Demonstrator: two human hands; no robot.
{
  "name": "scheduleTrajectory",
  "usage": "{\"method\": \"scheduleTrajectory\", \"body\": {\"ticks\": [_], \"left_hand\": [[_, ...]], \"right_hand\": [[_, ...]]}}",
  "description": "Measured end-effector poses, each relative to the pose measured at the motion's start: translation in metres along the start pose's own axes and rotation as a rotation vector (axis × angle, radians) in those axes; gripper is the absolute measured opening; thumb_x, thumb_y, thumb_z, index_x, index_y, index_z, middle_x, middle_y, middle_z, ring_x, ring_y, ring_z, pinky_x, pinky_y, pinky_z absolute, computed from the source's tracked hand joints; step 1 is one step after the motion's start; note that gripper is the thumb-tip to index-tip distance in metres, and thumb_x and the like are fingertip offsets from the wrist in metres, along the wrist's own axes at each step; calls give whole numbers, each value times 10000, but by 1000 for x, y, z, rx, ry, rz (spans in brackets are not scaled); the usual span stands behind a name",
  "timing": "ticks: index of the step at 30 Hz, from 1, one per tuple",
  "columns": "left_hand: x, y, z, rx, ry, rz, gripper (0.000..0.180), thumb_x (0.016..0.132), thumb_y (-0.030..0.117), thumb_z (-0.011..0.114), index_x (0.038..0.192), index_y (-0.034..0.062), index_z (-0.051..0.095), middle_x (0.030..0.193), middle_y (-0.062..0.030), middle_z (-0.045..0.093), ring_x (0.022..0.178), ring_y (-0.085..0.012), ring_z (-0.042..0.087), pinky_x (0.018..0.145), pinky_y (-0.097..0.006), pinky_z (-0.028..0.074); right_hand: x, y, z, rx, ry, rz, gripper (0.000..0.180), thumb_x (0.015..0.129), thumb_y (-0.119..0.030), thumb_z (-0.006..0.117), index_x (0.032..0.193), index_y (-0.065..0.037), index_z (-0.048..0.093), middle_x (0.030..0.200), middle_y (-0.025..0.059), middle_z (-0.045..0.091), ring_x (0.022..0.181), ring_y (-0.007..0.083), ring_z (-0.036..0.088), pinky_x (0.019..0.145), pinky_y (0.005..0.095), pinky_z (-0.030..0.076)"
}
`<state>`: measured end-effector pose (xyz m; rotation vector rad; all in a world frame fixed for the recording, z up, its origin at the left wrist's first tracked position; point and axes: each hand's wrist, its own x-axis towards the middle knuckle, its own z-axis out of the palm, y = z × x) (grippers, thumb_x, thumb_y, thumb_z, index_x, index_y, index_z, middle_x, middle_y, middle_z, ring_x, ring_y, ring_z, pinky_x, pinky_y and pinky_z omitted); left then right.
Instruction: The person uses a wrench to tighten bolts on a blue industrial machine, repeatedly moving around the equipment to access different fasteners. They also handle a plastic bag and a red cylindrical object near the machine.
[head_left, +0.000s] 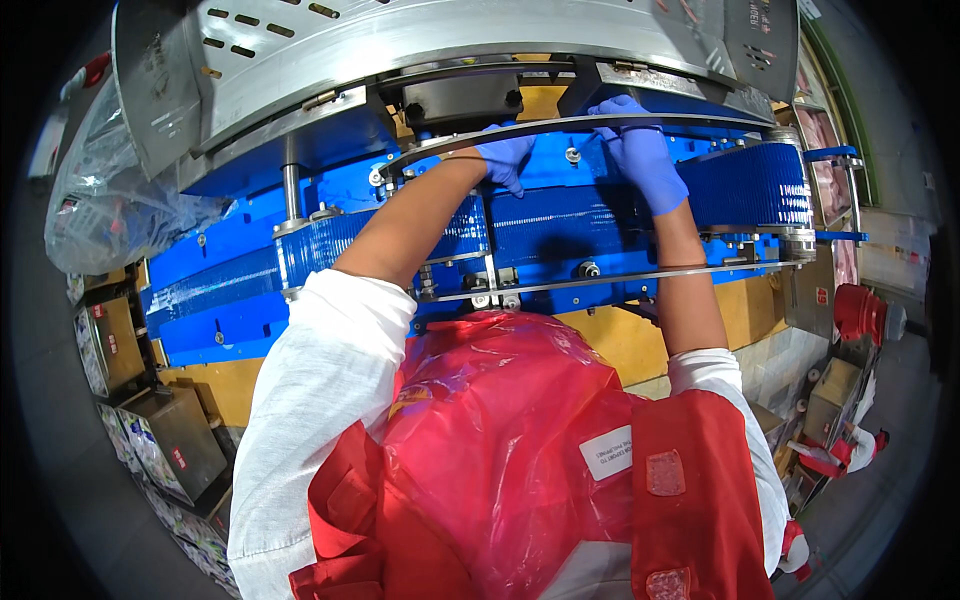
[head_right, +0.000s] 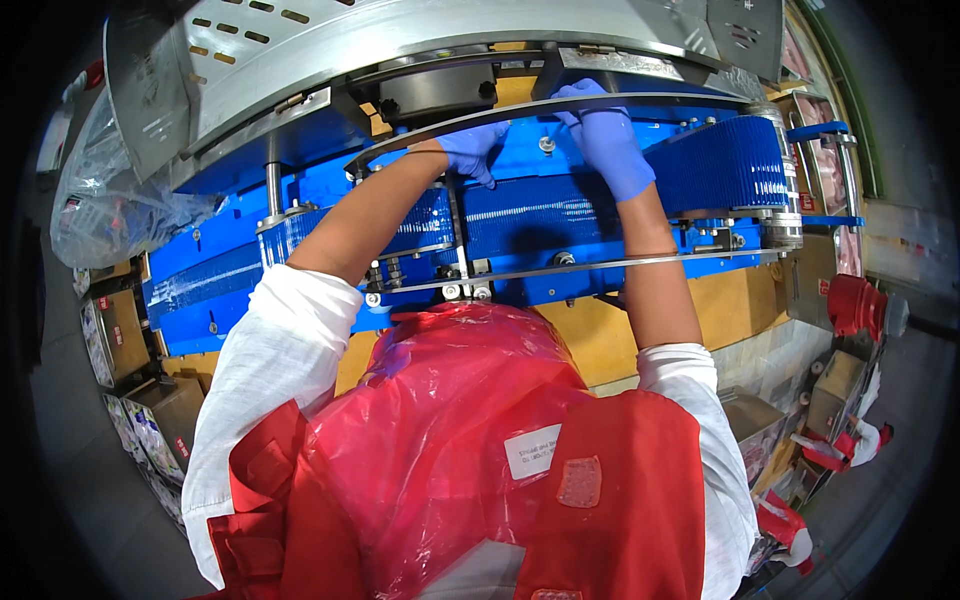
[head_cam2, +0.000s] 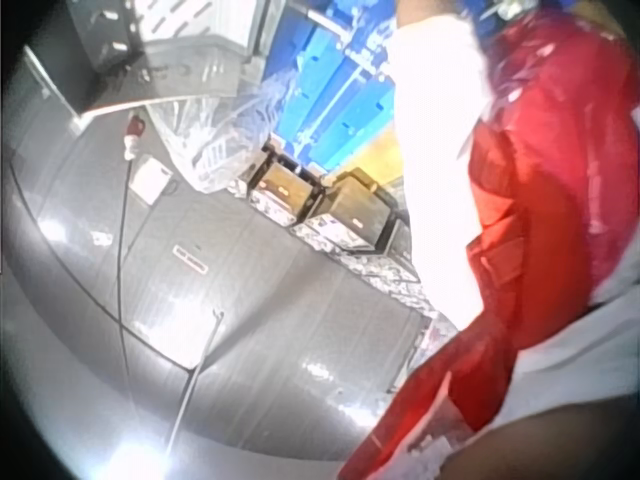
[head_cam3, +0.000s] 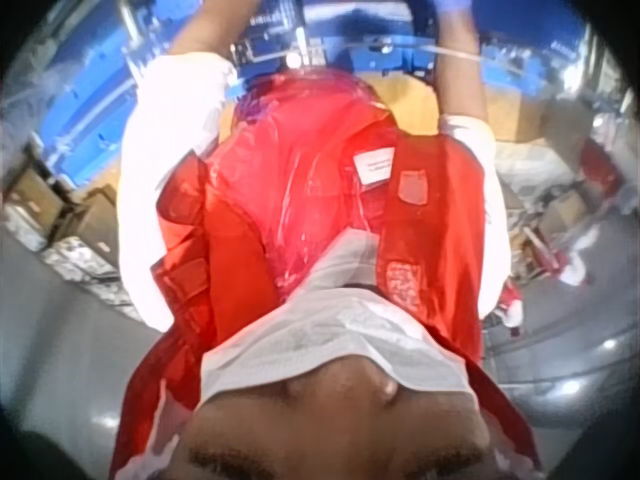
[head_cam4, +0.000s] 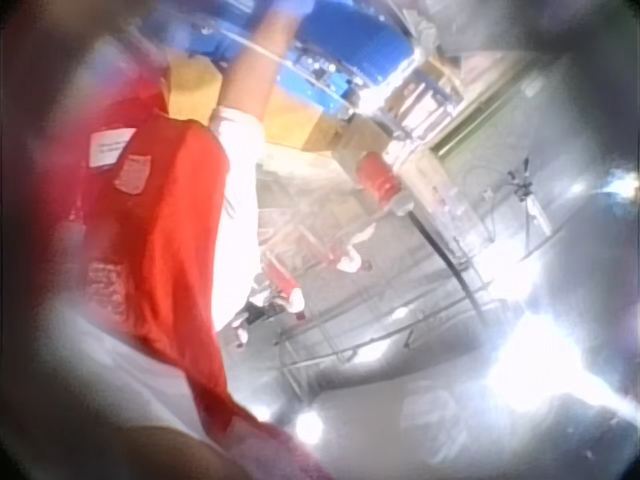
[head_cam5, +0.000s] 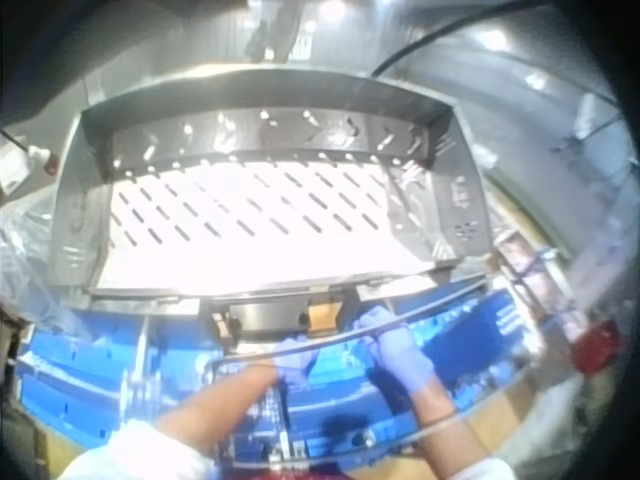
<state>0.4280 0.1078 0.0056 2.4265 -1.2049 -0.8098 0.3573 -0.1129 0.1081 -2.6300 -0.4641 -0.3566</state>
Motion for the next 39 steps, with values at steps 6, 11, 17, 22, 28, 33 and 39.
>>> {"method": "scheduleTrajectory", "body": {"ticks": [6, 11, 17, 22, 28, 33, 39], "left_hand": [[1, 4, -2, 58, 28, 7, 1228, 497, 337, 963, 1469, -26, 305, 1336, -251, 512, 1254, -399, 503, 1089, -396, 405], [9, -11, 11, 41, 17, 6, 1194, 506, 359, 952, 1447, -29, 329, 1321, -256, 516, 1240, -406, 508, 1088, -399, 406], [6, -5, 7, 49, 46, 42, 1185, 514, 368, 949, 1446, -25, 331, 1329, -258, 508, 1251, -409, 498, 1094, -408, 399], [5, -6, 7, 54, 34, 27, 1195, 512, 374, 951, 1453, -20, 329, 1351, -257, 494, 1270, -405, 485, 1100, -409, 395], [1, 2, 0, 48, 29, 6, 1200, 506, 369, 954, 1460, -6, 330, 1378, -250, 483, 1286, -398, 477, 1110, -408, 385], [0, 2, -1, 54, 37, 4, 1199, 505, 360, 953, 1461, 0, 325, 1373, -248, 489, 1285, -400, 478, 1110, -414, 385], [2, 0, -1, 5, 2, 29, 1198, 507, 348, 954, 1459, -9, 319, 1378, -248, 486, 1291, -397, 474, 1116, -415, 381]], "right_hand": [[3, 11, 17, -17, 204, 300, 169, 863, -181, 701, 897, -28, 639, 854, 139, 681, 805, 325, 671, 712, 406, 520], [8, 9, 1, 254, -100, 491, 176, 863, -200, 694, 913, -33, 670, 870, 168, 686, 833, 333, 677, 764, 412, 535], [-15, 21, -1, -269, -64, 127, 254, 871, -271, 686, 1006, -56, 697, 936, 165, 687, 863, 347, 677, 772, 439, 536], [2, -23, -19, -507, -231, 419, 336, 854, -379, 677, 977, -67, 707, 1038, 176, 651, 962, 329, 642, 799, 438, 531], [-2, 2, -2, -586, -17, 91, 270, 873, -342, 658, 904, -82, 724, 984, 124, 589, 972, 317, 576, 765, 420, 525], [-6, 17, -2, -486, -27, 71, 237, 880, -323, 653, 889, -93, 709, 928, 119, 604, 878, 321, 631, 710, 431, 529], [-11, 1, 10, -524, -7, 228, 219, 883, -327, 652, 896, -116, 708, 894, 118, 623, 796, 338, 655, 677, 449, 534]]}}
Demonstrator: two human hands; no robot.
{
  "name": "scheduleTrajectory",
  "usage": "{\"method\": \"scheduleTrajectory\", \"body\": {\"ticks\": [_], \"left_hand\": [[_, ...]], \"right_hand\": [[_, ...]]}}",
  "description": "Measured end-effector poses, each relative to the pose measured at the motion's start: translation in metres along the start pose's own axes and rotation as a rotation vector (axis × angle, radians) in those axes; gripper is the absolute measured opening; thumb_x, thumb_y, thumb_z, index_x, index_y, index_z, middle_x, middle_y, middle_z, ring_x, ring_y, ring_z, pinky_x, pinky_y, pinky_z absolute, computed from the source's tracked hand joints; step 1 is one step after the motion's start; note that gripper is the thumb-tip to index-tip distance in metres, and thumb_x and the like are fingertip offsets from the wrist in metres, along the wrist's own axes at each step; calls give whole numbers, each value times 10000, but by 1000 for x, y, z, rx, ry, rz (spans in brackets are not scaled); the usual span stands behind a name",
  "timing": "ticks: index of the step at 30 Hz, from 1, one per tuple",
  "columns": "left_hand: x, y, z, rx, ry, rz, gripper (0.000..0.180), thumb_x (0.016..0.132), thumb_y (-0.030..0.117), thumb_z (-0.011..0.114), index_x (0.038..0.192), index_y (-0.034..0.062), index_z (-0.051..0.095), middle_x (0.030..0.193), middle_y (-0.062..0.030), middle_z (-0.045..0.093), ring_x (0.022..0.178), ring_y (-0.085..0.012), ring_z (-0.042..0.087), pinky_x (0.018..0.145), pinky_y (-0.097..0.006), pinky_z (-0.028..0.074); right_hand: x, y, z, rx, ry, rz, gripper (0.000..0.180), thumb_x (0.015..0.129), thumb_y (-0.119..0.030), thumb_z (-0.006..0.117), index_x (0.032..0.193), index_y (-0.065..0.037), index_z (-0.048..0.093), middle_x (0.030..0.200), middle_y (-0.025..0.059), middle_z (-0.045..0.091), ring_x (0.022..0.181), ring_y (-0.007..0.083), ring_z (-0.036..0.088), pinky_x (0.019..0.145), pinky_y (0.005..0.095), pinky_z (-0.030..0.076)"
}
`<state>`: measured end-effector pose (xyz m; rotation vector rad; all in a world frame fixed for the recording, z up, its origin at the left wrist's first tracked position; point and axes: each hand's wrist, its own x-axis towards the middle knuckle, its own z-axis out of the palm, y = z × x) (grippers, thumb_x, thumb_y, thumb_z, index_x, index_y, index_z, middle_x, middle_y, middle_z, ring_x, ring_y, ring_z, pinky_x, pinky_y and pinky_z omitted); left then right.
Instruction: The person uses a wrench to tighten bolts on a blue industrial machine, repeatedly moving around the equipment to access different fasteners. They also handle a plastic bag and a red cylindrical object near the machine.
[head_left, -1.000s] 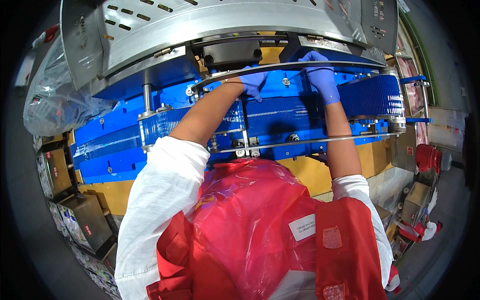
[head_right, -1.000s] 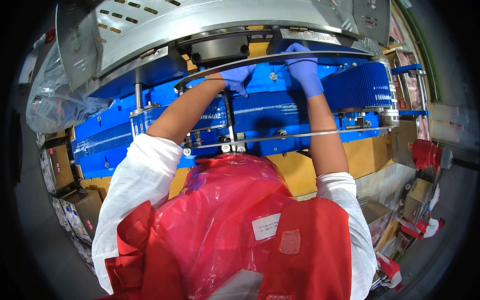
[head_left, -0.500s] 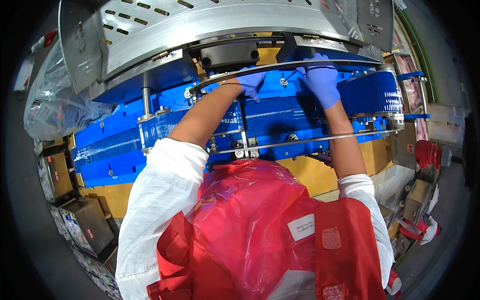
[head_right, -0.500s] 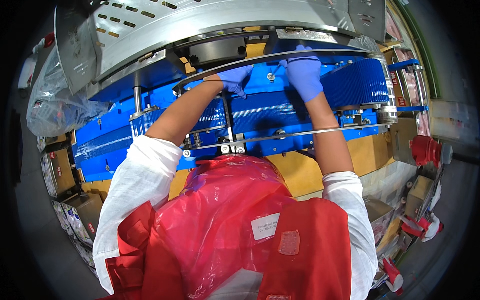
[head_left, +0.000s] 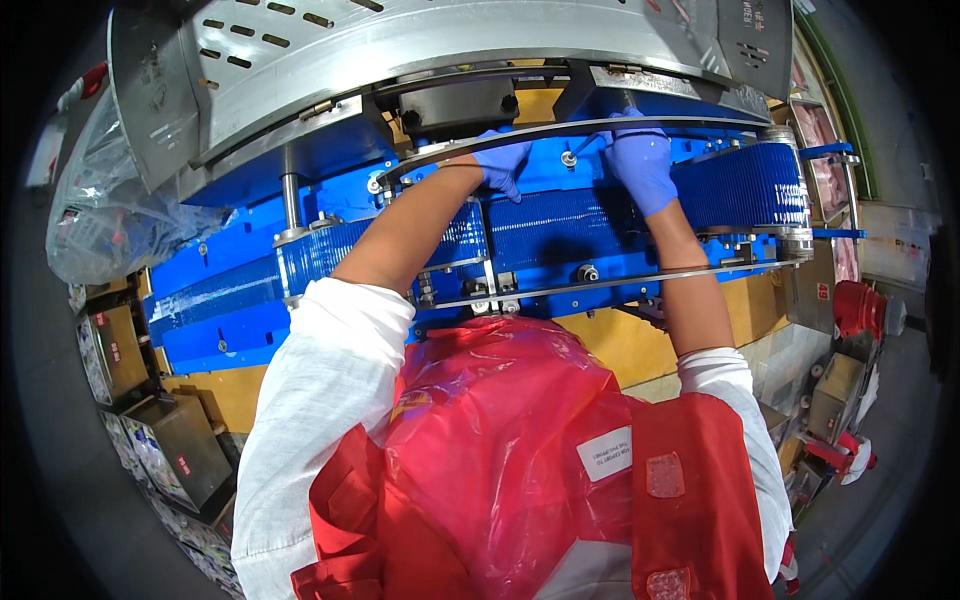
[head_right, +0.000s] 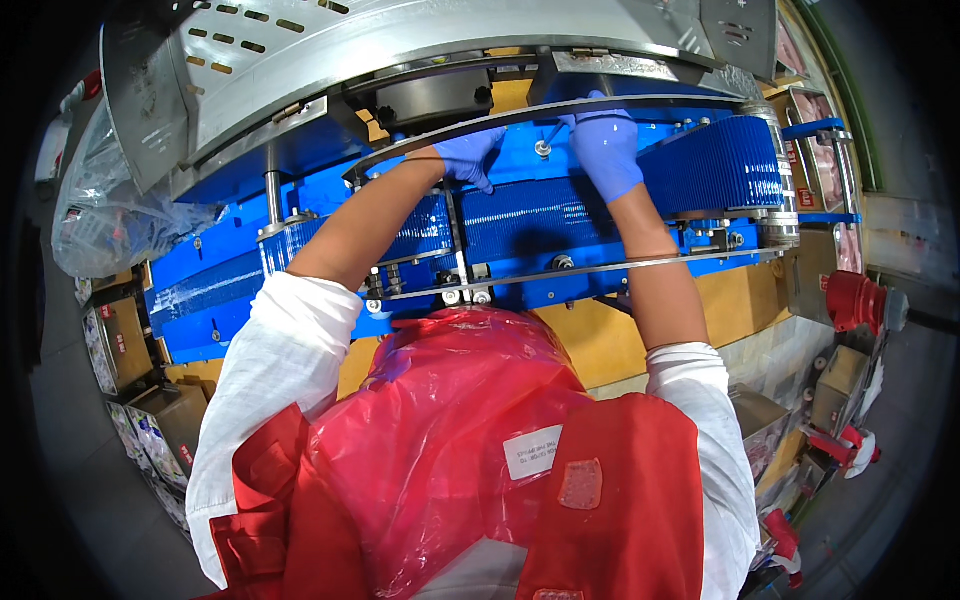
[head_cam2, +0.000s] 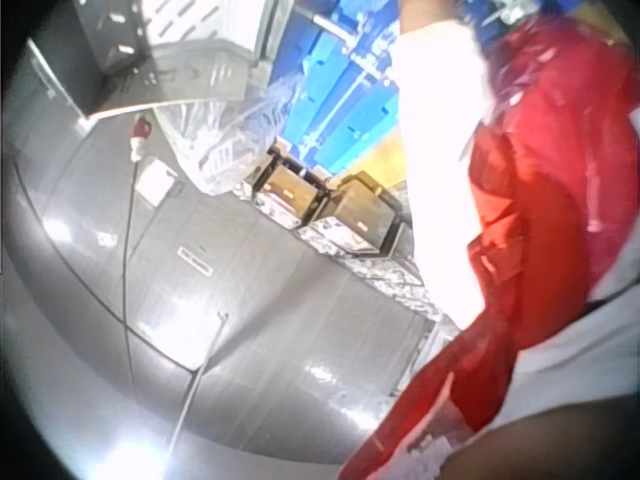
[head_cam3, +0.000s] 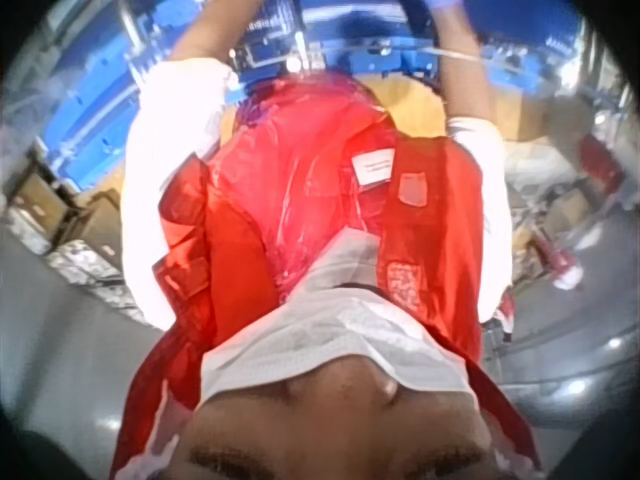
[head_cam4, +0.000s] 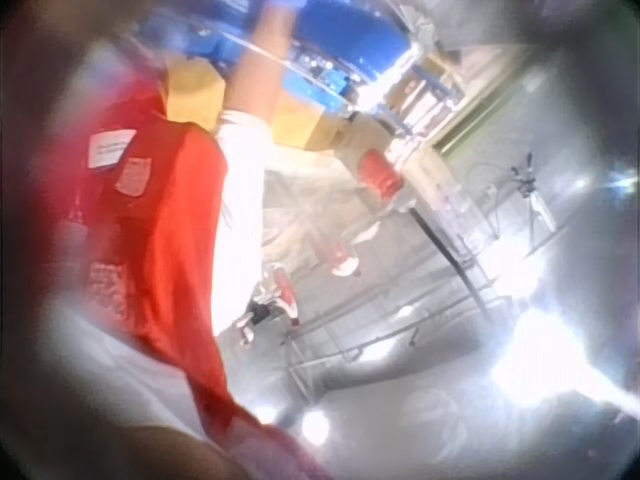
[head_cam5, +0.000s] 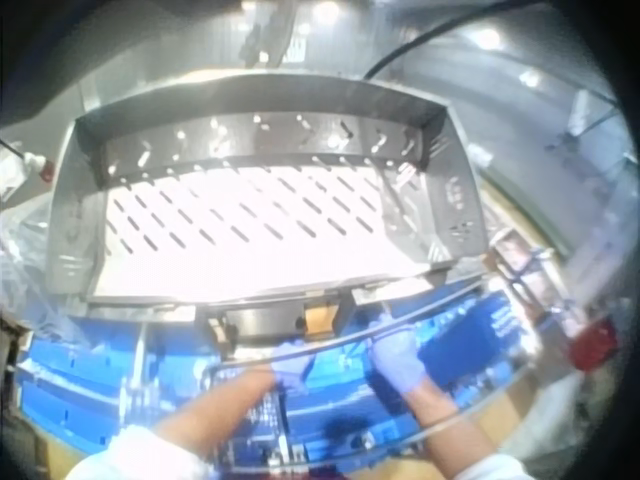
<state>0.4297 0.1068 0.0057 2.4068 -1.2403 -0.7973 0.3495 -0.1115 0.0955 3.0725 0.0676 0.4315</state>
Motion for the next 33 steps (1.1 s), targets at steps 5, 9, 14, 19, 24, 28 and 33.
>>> {"method": "scheduleTrajectory", "body": {"ticks": [5, 9, 14, 19, 24, 28, 33], "left_hand": [[2, -3, 7, -18, 34, 21, 1191, 524, 328, 950, 1465, -14, 306, 1395, -254, 473, 1305, -397, 462, 1123, -411, 373], [-5, 5, -1, 40, 56, 33, 1209, 537, 377, 944, 1474, -17, 290, 1413, -267, 453, 1316, -406, 448, 1123, -415, 370], [-19, 4, -3, 53, 192, 36, 1174, 638, 571, 839, 1478, -24, 276, 1428, -281, 433, 1324, -426, 433, 1107, -438, 375], [-56, 12, -19, 135, 248, 90, 743, 894, 419, 665, 1422, -26, 392, 1374, -271, 483, 1264, -417, 482, 1067, -436, 403], [-89, 10, -17, 49, 79, 123, 524, 937, 264, 607, 1360, -20, 488, 1298, -235, 542, 1234, -377, 511, 1070, -405, 402], [-134, 24, -19, 17, 63, 210, 401, 954, 233, 560, 1299, 30, 547, 1226, -204, 591, 1168, -365, 551, 1010, -432, 439], [-202, 79, -62, -174, 169, 236, 354, 965, 170, 539, 1292, 42, 586, 1193, -176, 645, 1122, -338, 601, 1000, -399, 456]], "right_hand": [[-3, -7, 5, -37, -7, 90, 209, 878, -319, 650, 922, -126, 718, 925, 129, 664, 822, 338, 663, 703, 453, 540], [-4, -12, 5, 15, 38, 117, 241, 883, -334, 643, 971, -125, 725, 976, 138, 685, 860, 347, 669, 750, 459, 541], [11, -5, 0, 18, -141, 178, 323, 896, -414, 629, 1029, -136, 724, 1038, 149, 691, 942, 348, 669, 815, 456, 535], [7, 14, -26, 64, -151, 162, 421, 904, -490, 604, 964, -97, 740, 949, 171, 704, 893, 361, 680, 779, 465, 545], [-41, -16, -35, 571, 31, 268, 364, 896, -363, 682, 832, -6, 701, 697, 187, 649, 613, 345, 625, 589, 394, 487], [-109, -24, -35, 877, 62, 542, 299, 885, -272, 707, 808, 16, 679, 638, 77, 588, 593, 141, 538, 585, 325, 435], [-210, -11, -59, 846, 78, 259, 146, 845, -134, 743, 841, -7, 671, 891, 49, 651, 799, 126, 602, 743, 293, 480]]}}
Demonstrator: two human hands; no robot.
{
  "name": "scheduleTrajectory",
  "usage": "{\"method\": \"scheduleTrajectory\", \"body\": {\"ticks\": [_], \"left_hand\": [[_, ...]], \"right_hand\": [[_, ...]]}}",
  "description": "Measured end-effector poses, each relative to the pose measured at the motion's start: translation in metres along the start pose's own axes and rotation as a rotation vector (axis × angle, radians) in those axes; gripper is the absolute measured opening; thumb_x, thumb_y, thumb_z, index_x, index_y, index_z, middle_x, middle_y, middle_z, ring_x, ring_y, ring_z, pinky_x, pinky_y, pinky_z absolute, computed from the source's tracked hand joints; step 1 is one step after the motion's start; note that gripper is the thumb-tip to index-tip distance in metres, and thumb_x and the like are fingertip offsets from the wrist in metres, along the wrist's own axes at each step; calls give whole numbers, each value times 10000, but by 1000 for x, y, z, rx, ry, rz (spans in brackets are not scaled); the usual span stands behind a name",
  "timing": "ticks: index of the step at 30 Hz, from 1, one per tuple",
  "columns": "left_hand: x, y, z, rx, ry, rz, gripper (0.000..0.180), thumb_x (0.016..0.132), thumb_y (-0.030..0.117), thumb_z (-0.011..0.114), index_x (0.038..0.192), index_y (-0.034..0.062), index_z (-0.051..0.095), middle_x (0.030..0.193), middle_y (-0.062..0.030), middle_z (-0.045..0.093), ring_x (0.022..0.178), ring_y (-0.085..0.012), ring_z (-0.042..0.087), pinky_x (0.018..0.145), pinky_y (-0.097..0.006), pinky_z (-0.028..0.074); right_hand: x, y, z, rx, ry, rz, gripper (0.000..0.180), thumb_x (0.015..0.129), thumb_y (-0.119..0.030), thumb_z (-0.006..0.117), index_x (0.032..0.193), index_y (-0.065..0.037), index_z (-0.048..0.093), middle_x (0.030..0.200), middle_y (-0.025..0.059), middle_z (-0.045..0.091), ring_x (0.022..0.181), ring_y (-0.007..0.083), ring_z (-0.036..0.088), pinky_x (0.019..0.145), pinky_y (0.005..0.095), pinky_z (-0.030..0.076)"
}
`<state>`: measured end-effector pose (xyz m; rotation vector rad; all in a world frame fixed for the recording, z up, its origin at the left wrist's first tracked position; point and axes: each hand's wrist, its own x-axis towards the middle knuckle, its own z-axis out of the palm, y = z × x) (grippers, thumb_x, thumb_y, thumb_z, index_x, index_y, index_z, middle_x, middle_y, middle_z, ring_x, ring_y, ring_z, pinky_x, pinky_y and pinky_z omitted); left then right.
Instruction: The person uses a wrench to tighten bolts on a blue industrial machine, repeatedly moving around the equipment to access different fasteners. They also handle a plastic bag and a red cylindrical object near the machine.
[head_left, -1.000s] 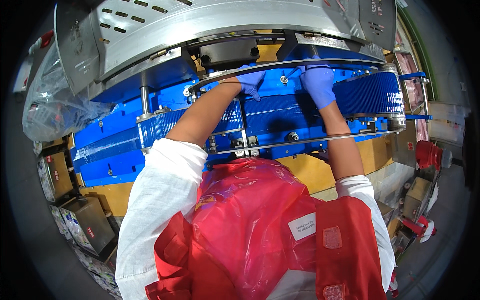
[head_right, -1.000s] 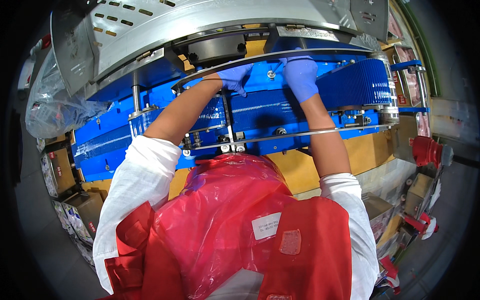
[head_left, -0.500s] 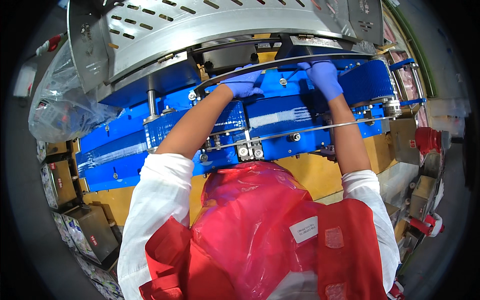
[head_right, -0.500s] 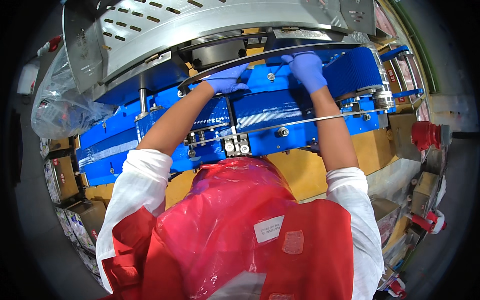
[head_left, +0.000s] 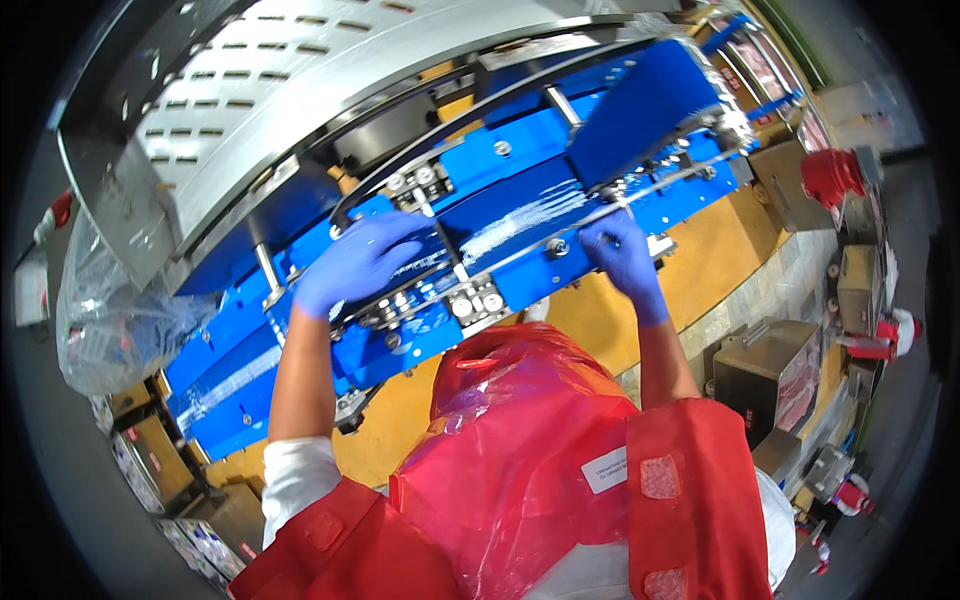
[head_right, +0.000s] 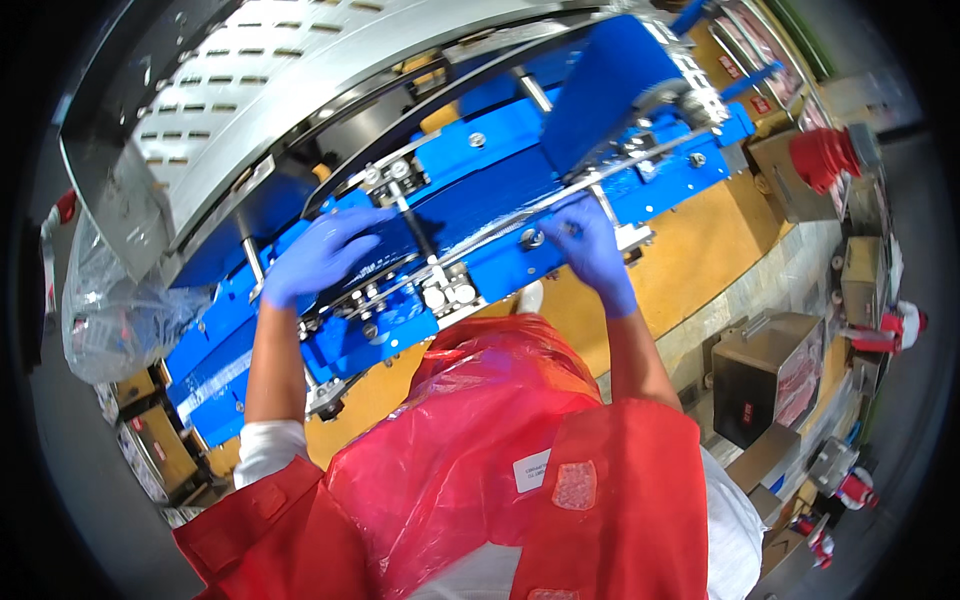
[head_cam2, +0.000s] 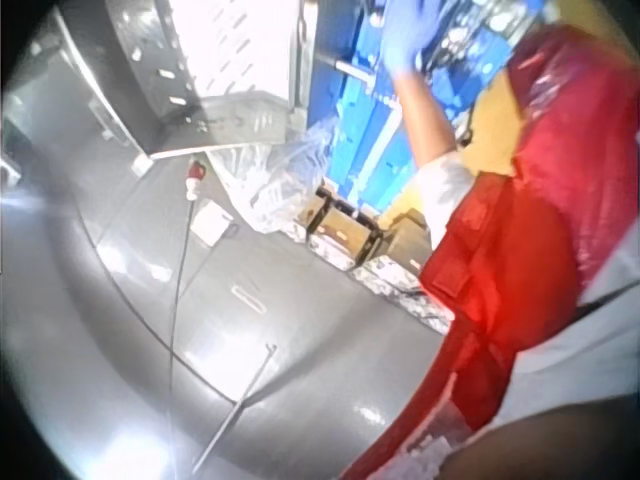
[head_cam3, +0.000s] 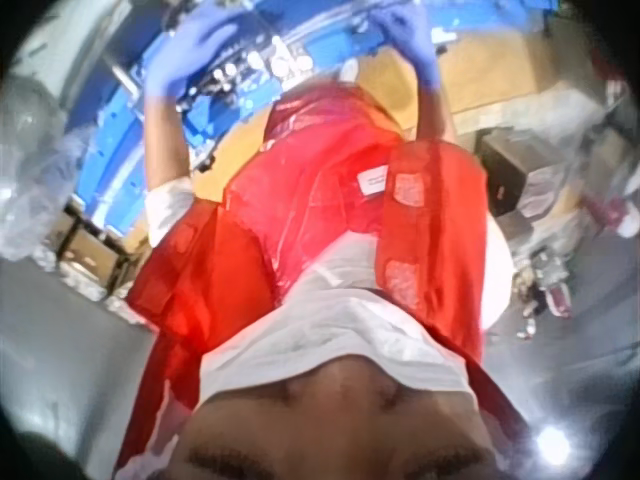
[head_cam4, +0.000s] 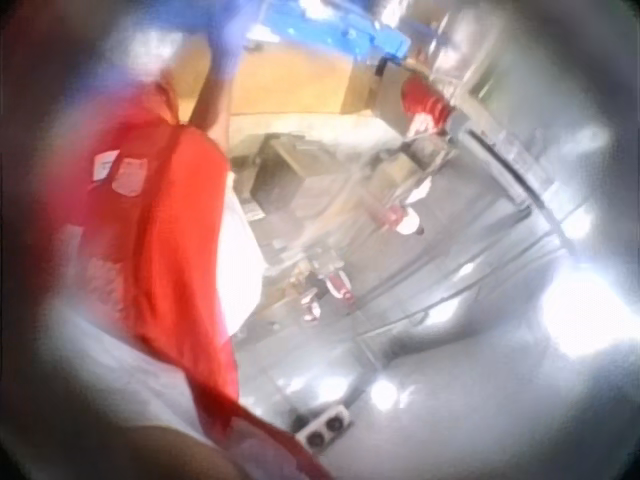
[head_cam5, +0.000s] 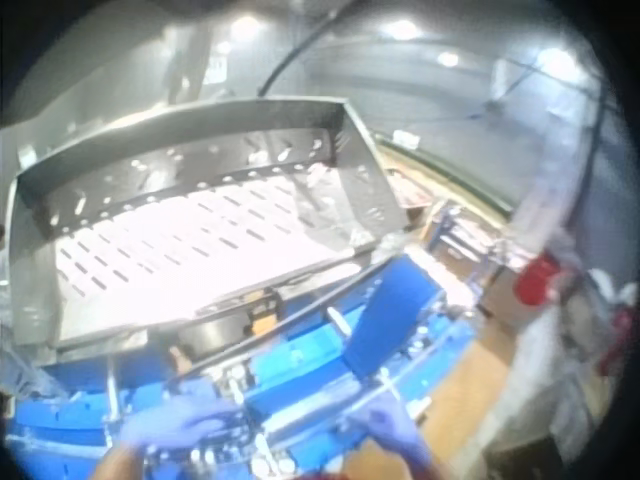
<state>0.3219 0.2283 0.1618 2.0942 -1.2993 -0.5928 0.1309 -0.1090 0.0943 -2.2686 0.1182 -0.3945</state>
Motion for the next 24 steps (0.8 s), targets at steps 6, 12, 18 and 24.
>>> {"method": "scheduleTrajectory", "body": {"ticks": [6, 12, 18, 24], "left_hand": [[-2, 125, 1, -590, 109, 122, 355, 879, 240, 619, 1035, -66, 708, 980, -183, 722, 910, -280, 698, 873, -381, 523], [143, 231, 117, -595, -404, 250, 279, 953, 211, 609, 1107, 0, 709, 979, -129, 735, 895, -213, 701, 823, -336, 533], [279, 283, 206, -321, -306, 143, 257, 962, 192, 614, 1145, 36, 705, 1008, -117, 736, 921, -174, 691, 832, -308, 528], [376, 220, 267, -228, -1, -63, 287, 939, 261, 612, 1131, 71, 707, 939, -136, 734, 855, -207, 706, 769, -360, 532]], "right_hand": [[-79, 13, -78, 1098, 109, 419, 219, 988, -248, 590, 947, -37, 630, 919, 139, 660, 816, 234, 643, 800, 352, 529], [-151, 140, -166, 1748, 418, 710, 251, 1015, -361, 530, 932, -128, 567, 789, 63, 600, 670, 167, 574, 604, 301, 488], [-248, 251, -190, 1003, 441, 1021, 158, 962, -266, 628, 906, -127, 579, 701, -4, 561, 528, 69, 491, 451, 221, 383], [-210, 309, -261, 696, 477, 865, 131, 957, -197, 596, 947, -66, 586, 676, 15, 567, 510, 78, 513, 452, 229, 383]]}}
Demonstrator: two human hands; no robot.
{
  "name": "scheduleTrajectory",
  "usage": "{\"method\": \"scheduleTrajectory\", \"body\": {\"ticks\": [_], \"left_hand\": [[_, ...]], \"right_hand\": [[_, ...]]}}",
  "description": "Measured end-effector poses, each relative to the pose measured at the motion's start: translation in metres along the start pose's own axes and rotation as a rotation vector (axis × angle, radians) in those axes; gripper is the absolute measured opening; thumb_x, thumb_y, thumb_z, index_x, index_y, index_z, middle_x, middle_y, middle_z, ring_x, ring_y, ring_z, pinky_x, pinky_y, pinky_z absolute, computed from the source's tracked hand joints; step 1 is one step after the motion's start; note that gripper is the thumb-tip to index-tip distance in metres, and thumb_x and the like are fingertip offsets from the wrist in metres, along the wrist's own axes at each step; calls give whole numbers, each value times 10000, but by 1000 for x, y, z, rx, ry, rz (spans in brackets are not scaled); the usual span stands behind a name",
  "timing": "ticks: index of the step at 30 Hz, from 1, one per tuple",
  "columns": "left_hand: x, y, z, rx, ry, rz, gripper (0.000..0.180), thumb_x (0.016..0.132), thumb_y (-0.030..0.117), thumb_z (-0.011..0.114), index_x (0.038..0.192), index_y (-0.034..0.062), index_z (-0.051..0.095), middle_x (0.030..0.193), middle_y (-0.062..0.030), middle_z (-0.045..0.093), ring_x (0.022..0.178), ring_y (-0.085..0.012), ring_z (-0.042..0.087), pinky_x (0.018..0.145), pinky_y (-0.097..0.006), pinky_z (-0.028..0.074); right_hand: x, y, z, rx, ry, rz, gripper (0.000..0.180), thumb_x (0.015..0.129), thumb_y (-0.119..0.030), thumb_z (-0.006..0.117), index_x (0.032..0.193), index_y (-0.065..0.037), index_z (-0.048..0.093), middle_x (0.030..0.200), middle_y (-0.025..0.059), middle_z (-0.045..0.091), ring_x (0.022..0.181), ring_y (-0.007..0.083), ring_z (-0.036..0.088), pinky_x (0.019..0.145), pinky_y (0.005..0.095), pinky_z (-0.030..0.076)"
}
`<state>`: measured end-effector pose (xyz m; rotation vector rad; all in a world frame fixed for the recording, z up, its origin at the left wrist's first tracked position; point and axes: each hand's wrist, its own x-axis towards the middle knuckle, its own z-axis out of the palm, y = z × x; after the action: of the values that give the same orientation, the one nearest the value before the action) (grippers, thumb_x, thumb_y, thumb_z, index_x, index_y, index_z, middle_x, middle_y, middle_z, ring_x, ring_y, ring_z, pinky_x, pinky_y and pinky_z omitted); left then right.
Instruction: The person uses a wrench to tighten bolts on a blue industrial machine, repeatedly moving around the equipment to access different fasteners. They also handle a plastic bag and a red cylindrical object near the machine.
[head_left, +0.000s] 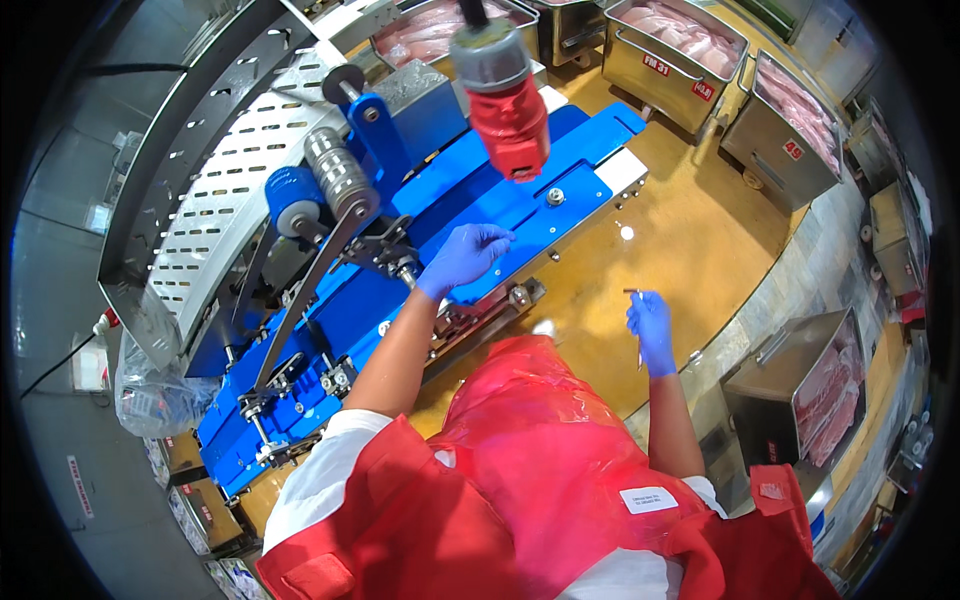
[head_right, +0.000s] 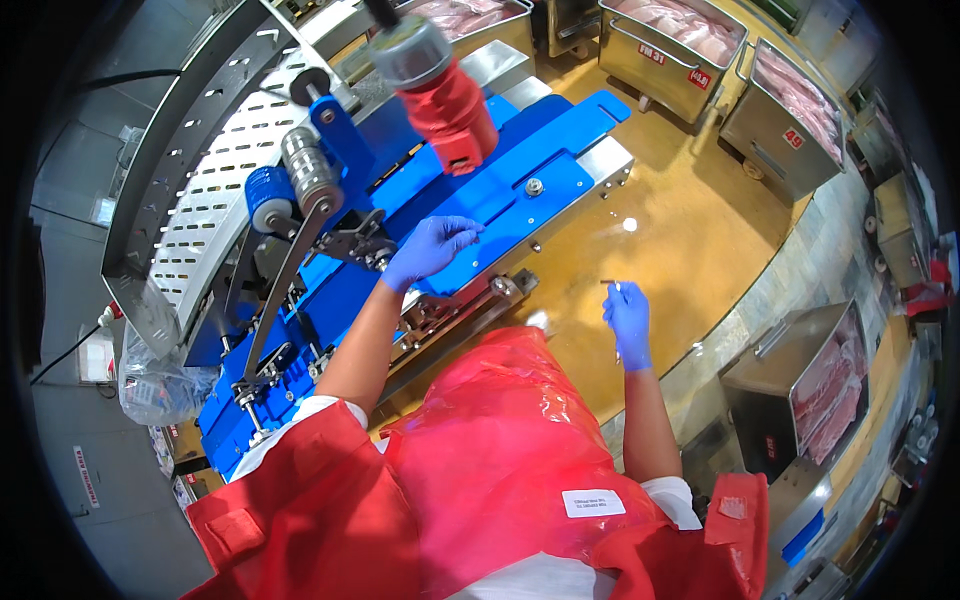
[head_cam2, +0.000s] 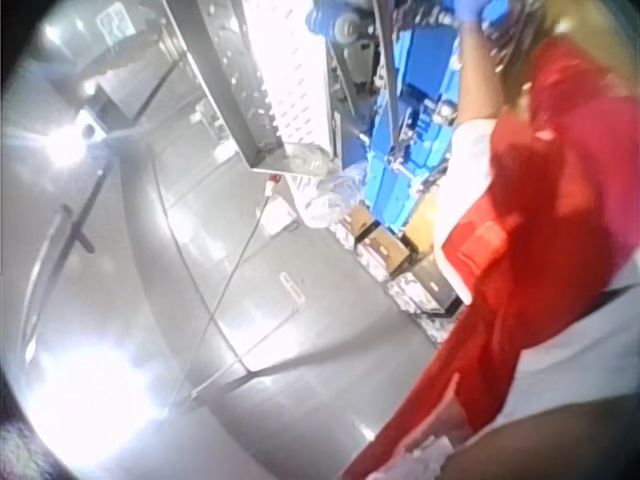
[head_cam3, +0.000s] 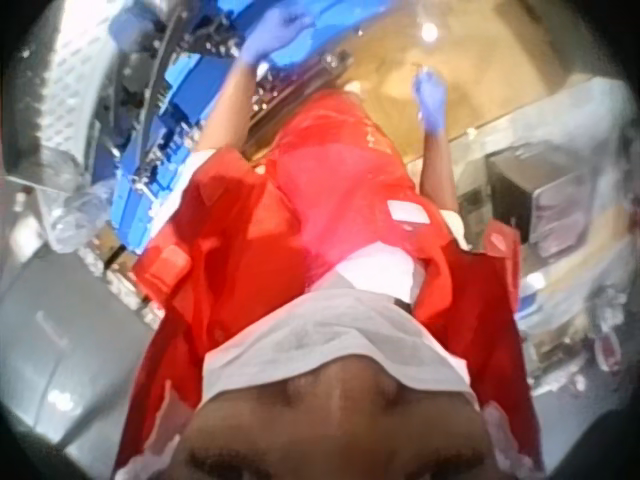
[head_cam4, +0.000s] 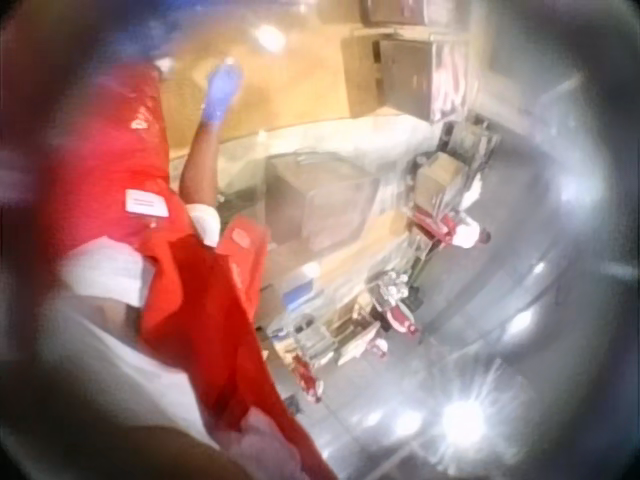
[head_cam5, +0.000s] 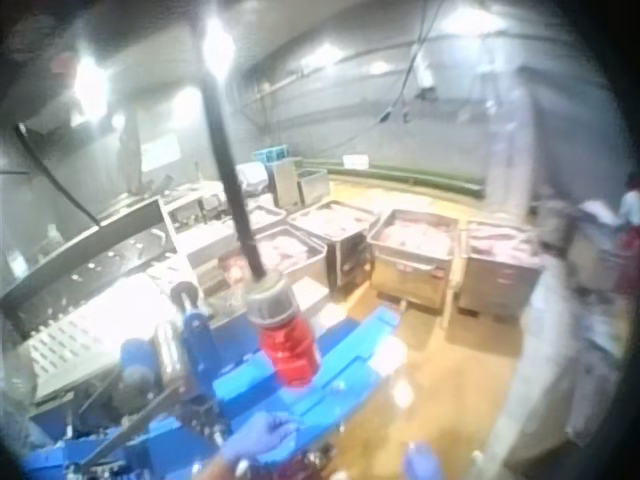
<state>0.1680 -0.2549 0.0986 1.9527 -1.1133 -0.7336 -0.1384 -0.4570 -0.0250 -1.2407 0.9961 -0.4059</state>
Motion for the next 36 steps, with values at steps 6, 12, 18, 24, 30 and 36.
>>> {"method": "scheduleTrajectory", "body": {"ticks": [6, 12, 18, 24, 30, 36], "left_hand": [[124, -124, 32, 495, 599, -255, 582, 909, 445, 599, 1348, 66, 541, 1284, -169, 604, 1207, -323, 553, 1039, -419, 412], [188, -105, -5, 547, 480, -675, 1072, 775, 688, 633, 1494, -19, 268, 1553, -233, 271, 1438, -383, 271, 1123, -591, 260], [205, -117, -12, 512, 537, -867, 1197, 719, 741, 649, 1529, -7, 183, 1591, -224, 192, 1488, -355, 156, 1114, -695, 135], [176, -99, 9, 511, 518, -935, 1055, 796, 701, 599, 1508, -2, 264, 1581, -250, 208, 1477, -401, 174, 1106, -695, 163], [213, -96, 55, 597, 752, -805, 898, 838, 590, 557, 1498, 33, 307, 1579, -226, 231, 1472, -375, 204, 1108, -684, 186], [225, -148, 108, 473, 1120, -666, 746, 881, 470, 502, 1496, 81, 340, 1590, -181, 238, 1484, -335, 192, 1129, -658, 183]], "right_hand": [[100, -102, 3, -205, -89, -263, 198, 934, -188, 607, 1060, -36, 620, 704, 24, 595, 584, 89, 538, 525, 238, 423], [178, -154, -26, -405, -88, -283, 269, 862, -145, 646, 1077, 16, 649, 769, 66, 653, 655, 120, 603, 585, 267, 463], [258, -179, -36, -420, -374, -142, 220, 866, -117, 621, 1012, 38, 677, 772, 66, 655, 654, 127, 597, 610, 273, 465], [328, -220, 121, -626, -878, -433, 330, 830, -160, 707, 1114, 7, 677, 815, 70, 670, 740, 116, 612, 662, 290, 494], [436, -210, 246, -1139, -1239, -772, 967, 614, -278, 905, 1422, -5, 449, 1302, 196, 604, 1191, 282, 587, 1012, 395, 459], [433, -206, 300, -1099, -1581, -502, 1092, 568, -119, 929, 1479, 9, 342, 1328, 130, 567, 1185, 220, 555, 1001, 356, 456]]}}
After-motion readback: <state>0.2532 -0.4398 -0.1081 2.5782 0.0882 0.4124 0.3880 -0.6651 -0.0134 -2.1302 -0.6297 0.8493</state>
